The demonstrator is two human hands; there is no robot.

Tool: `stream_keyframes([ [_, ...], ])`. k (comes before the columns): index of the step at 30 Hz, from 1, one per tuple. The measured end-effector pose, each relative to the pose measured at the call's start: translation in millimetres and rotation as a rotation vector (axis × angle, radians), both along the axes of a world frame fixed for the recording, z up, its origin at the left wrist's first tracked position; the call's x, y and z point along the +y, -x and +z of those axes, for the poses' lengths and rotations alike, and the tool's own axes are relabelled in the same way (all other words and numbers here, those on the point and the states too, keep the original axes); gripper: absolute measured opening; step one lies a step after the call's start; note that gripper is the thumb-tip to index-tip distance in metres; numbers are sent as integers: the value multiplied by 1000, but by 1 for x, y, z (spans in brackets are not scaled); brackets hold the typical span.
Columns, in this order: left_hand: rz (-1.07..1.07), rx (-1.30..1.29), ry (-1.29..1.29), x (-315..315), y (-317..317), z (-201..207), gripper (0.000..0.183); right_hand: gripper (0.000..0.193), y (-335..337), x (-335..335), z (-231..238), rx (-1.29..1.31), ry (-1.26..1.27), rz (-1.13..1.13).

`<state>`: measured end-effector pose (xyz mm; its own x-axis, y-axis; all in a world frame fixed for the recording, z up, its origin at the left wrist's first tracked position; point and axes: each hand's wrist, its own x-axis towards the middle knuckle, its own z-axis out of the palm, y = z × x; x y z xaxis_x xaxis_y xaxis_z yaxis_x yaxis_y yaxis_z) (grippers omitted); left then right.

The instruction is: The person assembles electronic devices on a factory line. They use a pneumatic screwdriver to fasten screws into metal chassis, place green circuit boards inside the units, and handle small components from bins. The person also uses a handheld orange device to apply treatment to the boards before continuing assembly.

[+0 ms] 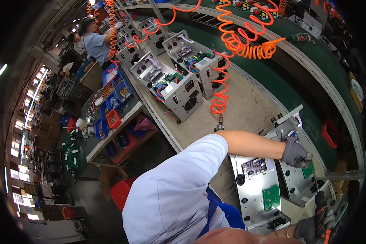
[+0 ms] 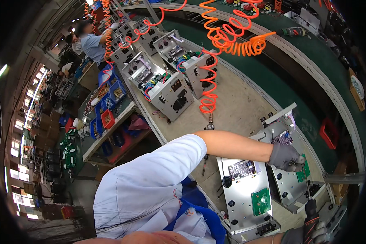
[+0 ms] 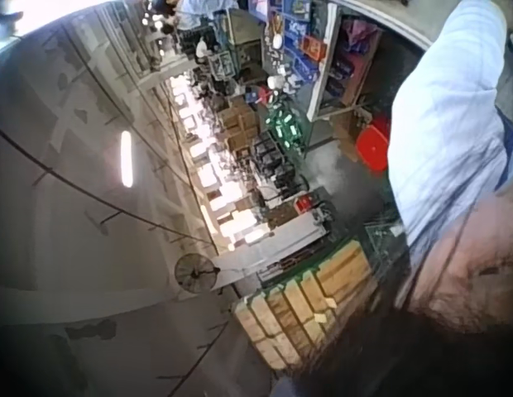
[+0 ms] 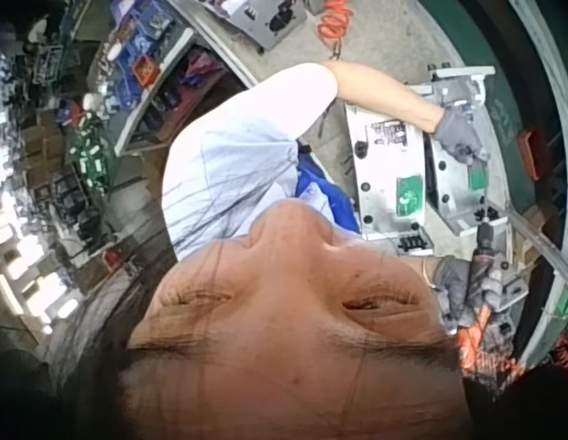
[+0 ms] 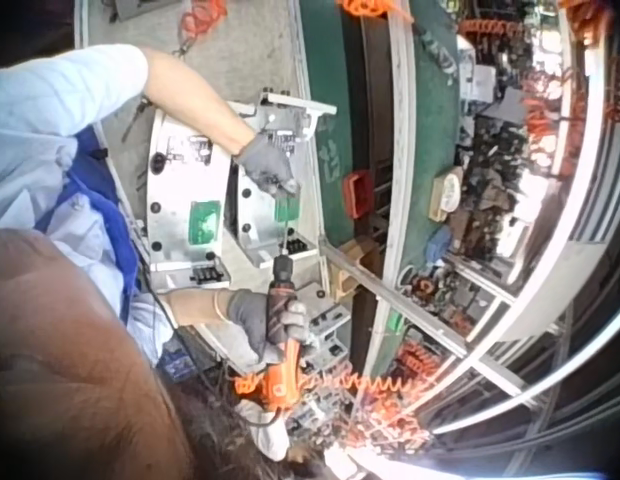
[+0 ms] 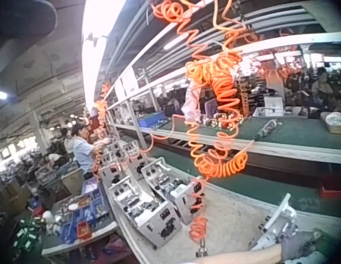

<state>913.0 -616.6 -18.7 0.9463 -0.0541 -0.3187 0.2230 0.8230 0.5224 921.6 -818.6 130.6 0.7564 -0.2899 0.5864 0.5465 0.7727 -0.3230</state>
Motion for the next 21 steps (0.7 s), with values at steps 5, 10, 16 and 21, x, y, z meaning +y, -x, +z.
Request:
stream_keyframes([
  [5, -30, -42, 65, 6, -7, -13, 20, 42, -4, -2, -6, 16, 101, -128],
  [10, -52, -205, 47, 6, -15, -30, 19, 39, -1, -1, -3, 45, -54, 75],
  [16, -36, -352, -71, 8, -13, -33, 20, 38, 2, 1, -8, 138, -42, 4],
  [21, -127, -91, 172, 11, -12, -24, 19, 37, -3, -8, -16, 32, -56, 116],
])
